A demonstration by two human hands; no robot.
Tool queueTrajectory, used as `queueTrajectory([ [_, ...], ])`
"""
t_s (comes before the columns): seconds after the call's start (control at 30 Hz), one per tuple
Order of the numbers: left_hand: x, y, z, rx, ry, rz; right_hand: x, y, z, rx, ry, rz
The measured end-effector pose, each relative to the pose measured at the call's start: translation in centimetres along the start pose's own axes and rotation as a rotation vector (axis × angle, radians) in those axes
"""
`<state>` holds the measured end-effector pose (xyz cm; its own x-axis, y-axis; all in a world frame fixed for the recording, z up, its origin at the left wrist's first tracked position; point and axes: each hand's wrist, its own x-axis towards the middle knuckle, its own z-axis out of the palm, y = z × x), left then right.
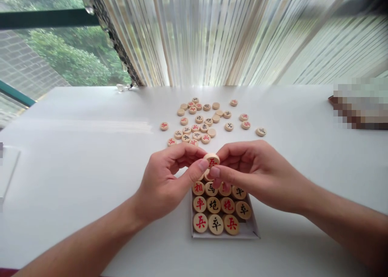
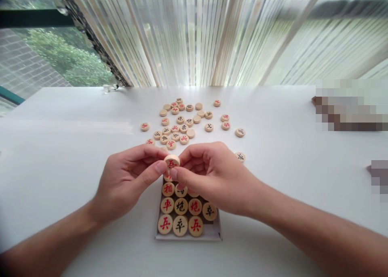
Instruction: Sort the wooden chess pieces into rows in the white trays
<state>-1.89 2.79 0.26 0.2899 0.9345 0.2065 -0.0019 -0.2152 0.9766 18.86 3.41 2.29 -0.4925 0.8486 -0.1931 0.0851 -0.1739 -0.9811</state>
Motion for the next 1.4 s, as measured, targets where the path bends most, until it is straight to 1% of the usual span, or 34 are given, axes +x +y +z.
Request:
queueTrajectory([
  [0.27,-0.1,-0.26,-0.01,0.063,0.027,0.03,-0.13,-0.18,0.13,-0.061,0.093,-0.153],
  [0.6,-0.21,-0.32,0.15,0.108,0.049,0.089,-0.16,0.12,0.47,-0.053,0.146,-0.229],
  [0.87,-0.22,-0.27,0.06,0.146,0.088,0.142,-0.16,0.15,0.45,-0.061,0.16,-0.242],
  [0.97,-0.13,-0.15,0.09,0.085,0.074,0.082,-0.13,0.1,0.36,-0.002,0.135,-0.212],
  [1.13,0.25,0.1,0.28,-0.102,0.072,-0.067,0.08,0.05,0.03,0.148,0.068,-0.094],
  [1.27,0.37,0.09,0.27,-0.239,0.048,-0.103,0.27,0.0,-0.25,0.281,0.006,-0.025],
  [1.4,0.26,-0.07,0.13,-0.274,0.026,-0.127,0.3,-0.07,-0.37,0.384,-0.036,0.035],
])
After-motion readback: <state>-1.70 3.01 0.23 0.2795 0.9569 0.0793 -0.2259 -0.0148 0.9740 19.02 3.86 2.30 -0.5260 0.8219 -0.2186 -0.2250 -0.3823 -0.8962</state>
